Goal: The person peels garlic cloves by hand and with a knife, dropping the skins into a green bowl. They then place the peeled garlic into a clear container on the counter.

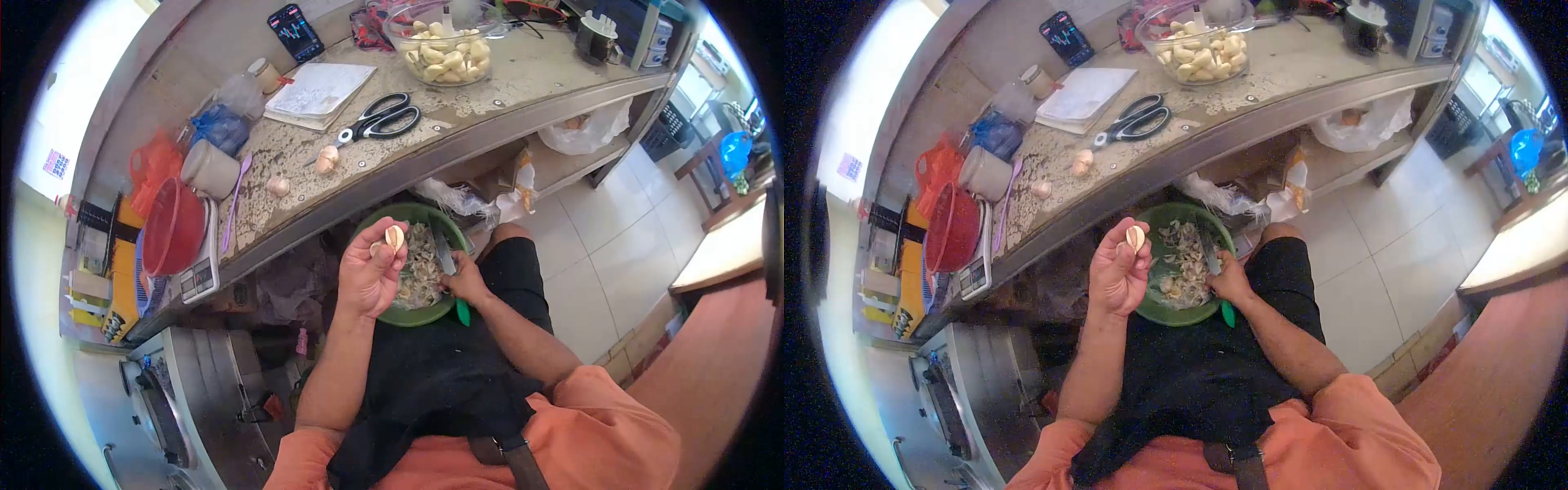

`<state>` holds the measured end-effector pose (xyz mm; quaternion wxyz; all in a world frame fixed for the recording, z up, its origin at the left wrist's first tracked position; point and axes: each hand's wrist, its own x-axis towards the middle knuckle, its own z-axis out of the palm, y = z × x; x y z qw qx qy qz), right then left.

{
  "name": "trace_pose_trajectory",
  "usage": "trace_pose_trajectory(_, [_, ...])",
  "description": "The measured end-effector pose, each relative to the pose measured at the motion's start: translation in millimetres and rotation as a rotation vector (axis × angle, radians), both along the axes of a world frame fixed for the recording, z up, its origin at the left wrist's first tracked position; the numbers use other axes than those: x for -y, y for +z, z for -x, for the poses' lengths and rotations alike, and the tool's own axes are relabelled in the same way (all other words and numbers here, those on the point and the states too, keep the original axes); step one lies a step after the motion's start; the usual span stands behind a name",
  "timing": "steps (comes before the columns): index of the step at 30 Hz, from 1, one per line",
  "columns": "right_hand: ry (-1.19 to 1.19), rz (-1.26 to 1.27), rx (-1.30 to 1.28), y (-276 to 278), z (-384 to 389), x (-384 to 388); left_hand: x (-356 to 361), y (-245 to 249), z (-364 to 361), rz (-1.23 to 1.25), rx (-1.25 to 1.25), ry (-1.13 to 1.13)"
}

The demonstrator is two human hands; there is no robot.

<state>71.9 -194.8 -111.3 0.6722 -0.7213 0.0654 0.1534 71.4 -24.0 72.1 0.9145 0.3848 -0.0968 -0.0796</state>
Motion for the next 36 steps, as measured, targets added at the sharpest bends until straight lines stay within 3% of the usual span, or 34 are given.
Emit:
trace_pose_trajectory(1, [-0.013,0.023,-0.008,8,1,0,3,0,2,0.000,-0.006,0.001])
trace_pose_trajectory(4, [-0.059,0.391,0.386,-56,-4,-4,6,0,4,-0.005,-0.026,0.000])
trace_pose_trajectory(7, [-0.025,0.323,0.293,-46,-3,-5,6,1,4,-0.037,-0.014,0.012])
trace_pose_trajectory(10, [0.048,0.073,0.067,-21,0,-3,6,4,5,-0.009,-0.043,0.006])
trace_pose_trajectory(14, [-0.022,-0.229,0.029,-10,11,2,4,-4,8,0.059,-0.083,0.007])
trace_pose_trajectory(19, [-0.003,-0.116,-0.036,59,32,31,-3,-18,13,0.083,-0.147,0.012])
trace_pose_trajectory(22, [0.043,-0.068,0.074,91,46,45,-6,-23,18,0.092,-0.187,0.026])
trace_pose_trajectory(25, [0.111,0.080,0.521,115,50,49,-8,-30,25,0.084,-0.260,0.049])
trace_pose_trajectory(30, [0.073,-0.020,0.518,186,34,19,-1,-39,36,0.059,-0.230,0.056])
trace_pose_trajectory(36, [0.118,-0.104,0.469,202,22,-9,1,-33,46,-0.030,-0.190,0.177])
